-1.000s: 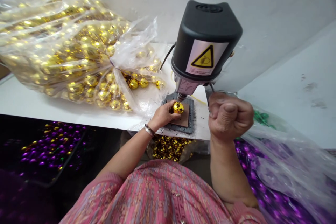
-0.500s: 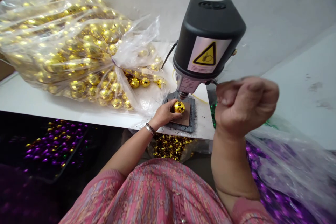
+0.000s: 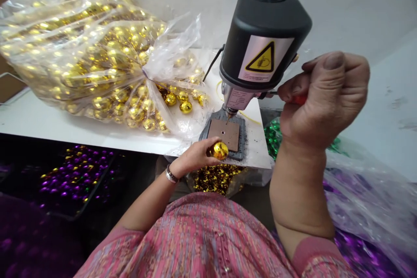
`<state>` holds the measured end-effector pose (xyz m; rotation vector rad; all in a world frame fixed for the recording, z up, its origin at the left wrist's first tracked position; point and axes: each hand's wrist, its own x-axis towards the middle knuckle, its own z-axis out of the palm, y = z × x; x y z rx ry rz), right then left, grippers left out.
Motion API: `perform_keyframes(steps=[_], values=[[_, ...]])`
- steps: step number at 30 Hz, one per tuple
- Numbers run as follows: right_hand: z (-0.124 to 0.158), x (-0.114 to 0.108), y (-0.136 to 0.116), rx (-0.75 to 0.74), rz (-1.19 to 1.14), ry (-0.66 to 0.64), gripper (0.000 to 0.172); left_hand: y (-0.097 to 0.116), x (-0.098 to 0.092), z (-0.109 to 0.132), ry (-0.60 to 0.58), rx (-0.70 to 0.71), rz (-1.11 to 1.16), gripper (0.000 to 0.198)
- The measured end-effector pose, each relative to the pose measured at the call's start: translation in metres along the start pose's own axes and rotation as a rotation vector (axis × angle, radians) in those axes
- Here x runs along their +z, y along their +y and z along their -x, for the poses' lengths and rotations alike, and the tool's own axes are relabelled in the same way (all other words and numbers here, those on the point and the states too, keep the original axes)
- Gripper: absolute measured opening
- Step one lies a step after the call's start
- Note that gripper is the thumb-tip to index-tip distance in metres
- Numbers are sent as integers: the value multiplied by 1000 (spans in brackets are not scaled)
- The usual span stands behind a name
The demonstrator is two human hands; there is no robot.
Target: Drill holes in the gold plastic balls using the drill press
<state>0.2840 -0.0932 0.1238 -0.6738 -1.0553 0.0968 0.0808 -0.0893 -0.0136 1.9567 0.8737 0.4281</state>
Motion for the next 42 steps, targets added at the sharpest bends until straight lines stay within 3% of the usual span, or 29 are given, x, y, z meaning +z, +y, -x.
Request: perform_keyframes(steps=[2,4,6,10,13,16,19,25,33,35,37,42], values=[[0,0,-1,3,0,1,23,-2,-4,6,-79,4,-25,64],[0,0,-1,10,-22,8,22,-6,-12,4,-71,-27,-44,60],[2,0,-1,11,-46,18,21,-12,-25,-6,81,-99,-59,50],[4,1,-2,-4,-36,16,18,-31,-64,-44,566,-301,-238,39],[5,0,-3,-4,0,16,17,-44,-88,-65,698,-427,-458,43],[6,-1,-4,2,21,27,18,-51,-99,-71,608,-558,-550,36],[7,-1,-4,2,28,30,19,-49,-101,-68,470,-548,-563,30],[9,-1,-2,-22,11,37,19,-44,-96,-70,257,-583,-262,29],[9,-3,1,-41,-1,11,17,-59,-72,-66,417,-355,-424,62],[9,-4,1,-37,-1,15,18,-54,-68,-61,434,-310,-271,63],[9,-4,1,-40,-9,17,18,-46,-63,-55,414,-282,36,63],[1,-3,-2,-11,26,-15,18,-30,-43,-45,173,-255,831,58]])
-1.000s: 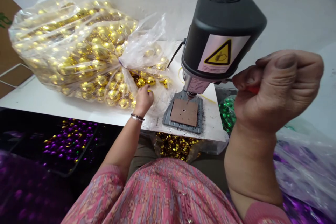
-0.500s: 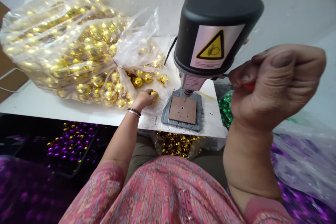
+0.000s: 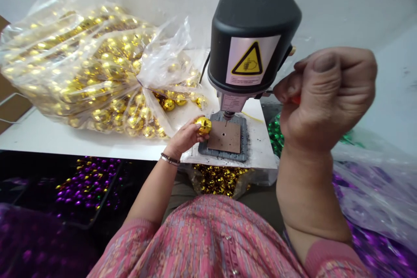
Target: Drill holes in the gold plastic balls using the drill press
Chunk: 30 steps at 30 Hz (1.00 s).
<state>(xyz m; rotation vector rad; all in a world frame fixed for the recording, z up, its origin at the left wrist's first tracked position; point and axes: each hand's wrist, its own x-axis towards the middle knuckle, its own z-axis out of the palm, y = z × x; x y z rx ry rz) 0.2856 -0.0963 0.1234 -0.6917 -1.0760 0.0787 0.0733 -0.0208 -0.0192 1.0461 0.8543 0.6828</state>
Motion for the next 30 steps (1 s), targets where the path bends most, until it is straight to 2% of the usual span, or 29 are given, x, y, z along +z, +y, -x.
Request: perform_keyframes(steps=[2,5,9,13,25,30], values=[[-9,3,0,53,26,-5,18,-5,6,2,-54,-27,155,62],[-29,11,6,121,-59,13,18,-12,12,1,-72,-25,310,71],[-55,20,19,284,-167,22,25,-13,19,-1,-92,-9,318,75],[-67,22,26,403,-185,9,28,-10,26,-3,-51,-25,98,66],[-65,18,23,403,-173,-65,24,-5,49,-13,54,-36,-538,63],[-64,17,25,400,-189,-61,24,-7,57,-17,68,122,-809,70]])
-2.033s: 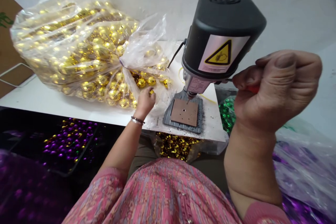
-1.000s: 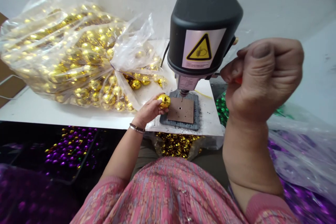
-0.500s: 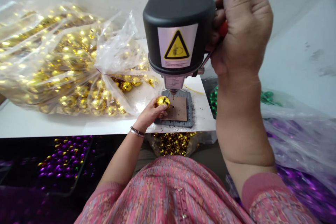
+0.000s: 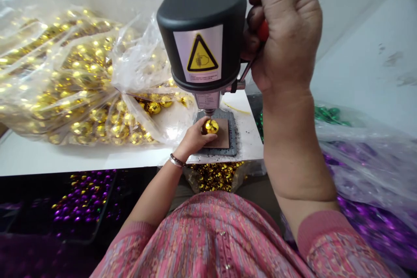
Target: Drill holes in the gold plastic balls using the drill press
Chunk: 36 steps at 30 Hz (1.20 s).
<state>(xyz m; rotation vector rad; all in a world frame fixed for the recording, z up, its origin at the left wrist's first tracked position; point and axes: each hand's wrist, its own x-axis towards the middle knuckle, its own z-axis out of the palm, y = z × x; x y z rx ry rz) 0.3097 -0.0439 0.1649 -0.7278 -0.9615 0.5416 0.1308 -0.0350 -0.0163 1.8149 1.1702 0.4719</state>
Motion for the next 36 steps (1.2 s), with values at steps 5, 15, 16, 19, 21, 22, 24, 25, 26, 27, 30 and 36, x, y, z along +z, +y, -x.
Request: perform_keyframes(steps=[5,15,16,19,21,22,24,25,26,27,30,36], values=[[3,-1,-2,3,20,-31,24,1,2,-3,-39,45,-46,71],[91,-21,-8,-190,247,-43,22,-6,5,-5,-50,77,29,71],[99,-23,-5,-190,279,-35,24,-6,5,-5,-57,87,40,71],[113,-29,8,-254,314,-22,23,-5,4,-4,-62,101,45,68],[116,-31,17,-311,292,-10,20,-4,4,-4,-55,99,31,67],[116,-32,20,-338,279,0,18,-4,4,-4,-51,99,25,66],[115,-33,26,-389,258,18,15,-3,4,-3,-51,96,21,65],[115,-33,28,-408,251,24,14,-3,4,-3,-53,92,21,64],[115,-33,30,-424,245,28,14,-3,4,-3,-52,87,16,63],[115,-34,31,-436,240,29,14,-2,4,-2,-48,82,7,63],[116,-35,35,-463,240,25,16,0,4,-1,-36,80,-26,63],[118,-36,42,-561,205,4,14,-2,5,-1,-20,87,-25,61]])
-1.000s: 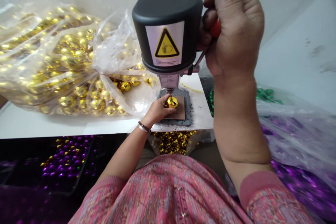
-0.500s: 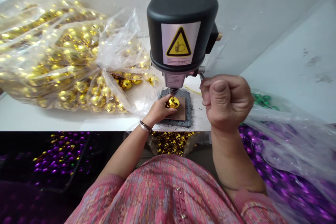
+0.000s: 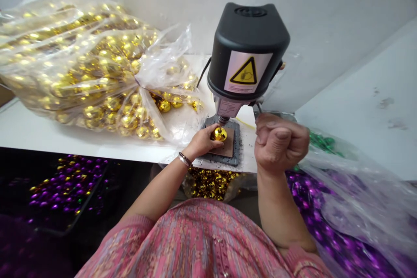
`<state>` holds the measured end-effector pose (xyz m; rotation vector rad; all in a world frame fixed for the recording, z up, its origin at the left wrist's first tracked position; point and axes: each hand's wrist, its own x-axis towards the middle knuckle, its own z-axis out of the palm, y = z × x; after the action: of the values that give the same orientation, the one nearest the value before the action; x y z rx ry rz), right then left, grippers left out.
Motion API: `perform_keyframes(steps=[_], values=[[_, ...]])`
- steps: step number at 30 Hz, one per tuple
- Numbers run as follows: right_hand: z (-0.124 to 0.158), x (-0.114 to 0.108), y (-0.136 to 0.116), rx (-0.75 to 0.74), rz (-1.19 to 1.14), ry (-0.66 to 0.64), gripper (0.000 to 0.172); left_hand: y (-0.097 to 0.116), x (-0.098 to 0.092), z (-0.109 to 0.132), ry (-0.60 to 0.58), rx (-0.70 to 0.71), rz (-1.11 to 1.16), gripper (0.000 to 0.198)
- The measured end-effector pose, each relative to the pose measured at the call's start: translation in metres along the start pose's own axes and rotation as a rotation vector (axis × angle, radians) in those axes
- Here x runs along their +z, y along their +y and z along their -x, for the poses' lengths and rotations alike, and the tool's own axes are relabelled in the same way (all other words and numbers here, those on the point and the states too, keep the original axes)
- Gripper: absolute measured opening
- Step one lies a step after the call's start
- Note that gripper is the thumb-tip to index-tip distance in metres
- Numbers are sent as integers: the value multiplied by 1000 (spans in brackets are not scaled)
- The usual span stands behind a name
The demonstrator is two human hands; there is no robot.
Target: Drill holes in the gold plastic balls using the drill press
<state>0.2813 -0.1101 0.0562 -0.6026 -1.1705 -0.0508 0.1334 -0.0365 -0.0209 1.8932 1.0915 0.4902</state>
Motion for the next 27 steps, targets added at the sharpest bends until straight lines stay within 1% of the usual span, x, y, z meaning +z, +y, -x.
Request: perform_keyframes(steps=[3,8,11,16,19,21,23,26,27], values=[[1,1,2,-28,-6,-3,16,-3,1,-1,3,18,29,60],[2,2,3,-50,11,20,17,-4,1,0,-14,17,-7,59],[5,1,5,-45,24,20,19,-5,2,-1,-4,15,-10,62],[11,-2,7,-34,48,-3,19,-9,4,-2,0,30,10,58],[10,-1,3,-18,39,6,19,-8,4,-2,-2,33,2,58],[2,2,-2,2,37,17,19,-7,3,0,12,27,-14,60],[-12,8,-8,25,49,39,18,-6,3,0,16,22,-14,62],[-45,19,-11,67,98,110,21,-6,3,2,22,22,16,67],[-57,23,-9,113,117,123,25,-7,3,3,25,21,24,69]])
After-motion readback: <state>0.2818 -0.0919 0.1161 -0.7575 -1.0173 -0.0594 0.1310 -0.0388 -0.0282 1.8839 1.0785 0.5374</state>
